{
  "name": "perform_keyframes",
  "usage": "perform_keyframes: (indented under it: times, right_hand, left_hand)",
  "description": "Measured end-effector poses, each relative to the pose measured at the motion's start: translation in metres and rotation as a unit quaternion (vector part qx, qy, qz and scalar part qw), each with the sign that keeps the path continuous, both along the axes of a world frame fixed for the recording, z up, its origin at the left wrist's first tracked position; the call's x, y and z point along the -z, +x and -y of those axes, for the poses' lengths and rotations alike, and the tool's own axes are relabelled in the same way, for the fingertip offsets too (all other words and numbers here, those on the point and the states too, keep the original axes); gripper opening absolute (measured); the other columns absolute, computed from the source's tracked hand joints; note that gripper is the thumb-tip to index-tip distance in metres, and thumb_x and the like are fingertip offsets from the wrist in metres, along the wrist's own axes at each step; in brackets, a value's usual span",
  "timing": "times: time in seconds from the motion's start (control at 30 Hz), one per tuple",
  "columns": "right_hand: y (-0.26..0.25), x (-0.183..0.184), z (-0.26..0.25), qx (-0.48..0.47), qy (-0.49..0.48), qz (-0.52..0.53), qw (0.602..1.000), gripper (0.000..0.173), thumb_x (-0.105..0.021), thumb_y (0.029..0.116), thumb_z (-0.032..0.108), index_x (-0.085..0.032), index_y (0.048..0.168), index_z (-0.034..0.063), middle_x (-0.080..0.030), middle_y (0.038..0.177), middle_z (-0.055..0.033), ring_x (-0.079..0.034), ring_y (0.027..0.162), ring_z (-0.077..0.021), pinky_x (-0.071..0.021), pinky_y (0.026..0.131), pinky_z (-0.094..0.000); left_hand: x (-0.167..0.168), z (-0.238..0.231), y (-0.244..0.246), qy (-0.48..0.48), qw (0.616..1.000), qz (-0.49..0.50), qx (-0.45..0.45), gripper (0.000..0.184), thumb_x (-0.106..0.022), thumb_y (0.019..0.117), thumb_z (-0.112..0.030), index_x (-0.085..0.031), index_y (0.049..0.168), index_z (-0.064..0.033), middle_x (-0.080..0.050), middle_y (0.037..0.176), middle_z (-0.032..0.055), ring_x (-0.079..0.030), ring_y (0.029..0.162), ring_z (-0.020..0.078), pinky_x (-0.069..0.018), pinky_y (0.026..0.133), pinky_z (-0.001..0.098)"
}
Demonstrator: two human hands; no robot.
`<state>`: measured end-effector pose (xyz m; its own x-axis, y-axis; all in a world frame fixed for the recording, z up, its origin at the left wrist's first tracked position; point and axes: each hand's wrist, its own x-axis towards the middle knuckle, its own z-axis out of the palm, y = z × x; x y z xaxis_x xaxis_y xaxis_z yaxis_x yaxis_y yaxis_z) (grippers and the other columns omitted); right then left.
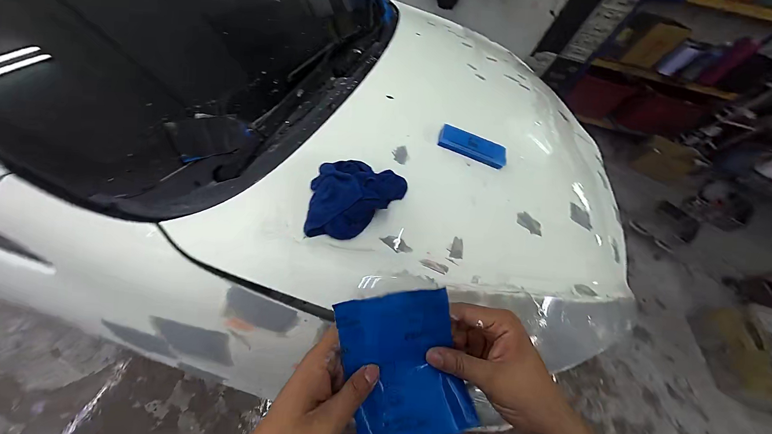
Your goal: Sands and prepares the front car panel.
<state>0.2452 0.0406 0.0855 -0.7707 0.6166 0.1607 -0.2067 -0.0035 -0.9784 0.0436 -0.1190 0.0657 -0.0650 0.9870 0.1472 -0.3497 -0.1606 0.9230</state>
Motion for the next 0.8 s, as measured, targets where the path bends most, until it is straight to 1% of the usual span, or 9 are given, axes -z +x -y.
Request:
perform_keyframes:
  times: [0.13,0.2,0.27,0.37,0.43,0.53,0.6,0.7,0.8]
  right_hand:
    - [0.023,0.003,0.0,0.072,0.096,-0.015,0.993,0.018,-0.076,0.088,0.003,-0.08,0.105,0.0104,-0.069,0.101,-0.0057,-0.066,0.091,-0.0093,-0.0592,0.077,-0.0217]
    - [0.032,0.007,0.004,0.089,0.129,-0.014,0.988,0.017,-0.071,0.0908,0.004,-0.081,0.102,0.0136,-0.068,0.111,-0.0088,-0.066,0.1,-0.0119,-0.059,0.082,-0.0224]
    - [0.038,0.011,0.011,0.111,0.153,-0.011,0.982,0.017,-0.071,0.0912,0.005,-0.081,0.101,0.0155,-0.068,0.113,-0.0105,-0.066,0.102,-0.0141,-0.059,0.083,-0.0242]
    - [0.044,0.012,0.018,0.138,0.198,0.003,0.97,0.018,-0.069,0.0915,0.004,-0.08,0.1,0.0166,-0.068,0.113,-0.0104,-0.067,0.097,-0.0143,-0.0596,0.08,-0.0259]
    - [0.049,0.009,0.019,0.123,0.211,0.019,0.97,0.019,-0.064,0.0933,0.006,-0.079,0.101,0.0144,-0.069,0.114,-0.0114,-0.068,0.097,-0.0153,-0.0601,0.08,-0.0275]
    - [0.057,0.005,0.011,0.047,0.177,0.058,0.981,0.032,-0.051,0.0988,0.031,-0.073,0.112,0.0102,-0.066,0.125,-0.012,-0.067,0.103,-0.0159,-0.0593,0.08,-0.0276]
    - [0.053,0.001,0.01,0.047,0.147,0.091,0.984,0.04,-0.054,0.1036,0.043,-0.068,0.118,0.0083,-0.07,0.12,-0.0087,-0.07,0.094,-0.0134,-0.0601,0.076,-0.0283]
    - [0.038,-0.005,0.013,0.061,0.155,0.173,0.971,0.042,-0.067,0.0985,0.043,-0.068,0.126,0.0114,-0.075,0.104,0.0009,-0.069,0.078,-0.006,-0.0595,0.066,-0.0234]
    - [0.03,-0.005,0.011,0.03,0.183,0.215,0.959,0.034,-0.067,0.0993,0.04,-0.074,0.117,0.0129,-0.073,0.093,0.0042,-0.067,0.078,-0.0022,-0.0582,0.069,-0.0204]
  left_hand:
    - [-0.001,-0.022,-0.007,-0.062,0.996,0.032,0.053,0.039,-0.054,0.1,0.005,-0.045,0.137,-0.0052,-0.074,0.109,0.0112,-0.075,0.087,0.0199,-0.0639,0.067,0.0323]
    - [0.003,-0.03,-0.009,-0.081,0.991,0.063,0.08,0.039,-0.048,0.1013,0.002,-0.045,0.14,-0.0046,-0.074,0.113,0.0155,-0.076,0.091,0.0221,-0.0639,0.07,0.0346]
    - [0.003,-0.035,-0.007,-0.128,0.982,0.103,0.092,0.041,-0.04,0.1014,-0.012,-0.049,0.141,-0.0048,-0.073,0.111,0.017,-0.075,0.088,0.0229,-0.0643,0.07,0.0368]
    - [0.002,-0.041,-0.009,-0.144,0.979,0.09,0.114,0.05,-0.048,0.1046,-0.043,-0.059,0.136,-0.005,-0.073,0.108,0.0145,-0.074,0.088,0.0197,-0.0634,0.073,0.0344]
    - [-0.003,-0.043,-0.007,-0.092,0.991,-0.036,0.094,0.037,-0.06,0.1039,-0.029,-0.063,0.129,-0.0026,-0.074,0.102,0.0085,-0.071,0.082,0.0142,-0.0607,0.07,0.0294]
    - [-0.01,-0.043,-0.004,-0.064,0.99,-0.109,0.069,0.032,-0.072,0.0934,-0.005,-0.063,0.124,0.0007,-0.076,0.099,0.0091,-0.074,0.076,0.0159,-0.0638,0.067,0.0304]
    - [-0.01,-0.044,-0.004,-0.065,0.986,-0.135,0.066,0.031,-0.073,0.0939,-0.007,-0.065,0.123,-0.0014,-0.076,0.096,0.0071,-0.071,0.07,0.0134,-0.062,0.062,0.0275]
    - [-0.012,-0.045,-0.005,-0.068,0.983,-0.149,0.084,0.032,-0.072,0.0941,-0.007,-0.065,0.125,-0.0018,-0.076,0.097,0.0065,-0.073,0.075,0.0139,-0.0635,0.066,0.0278]
    - [-0.015,-0.043,-0.001,-0.081,0.98,-0.163,0.076,0.037,-0.078,0.0894,-0.007,-0.065,0.124,-0.0026,-0.077,0.098,0.0052,-0.074,0.077,0.014,-0.0643,0.066,0.0285]
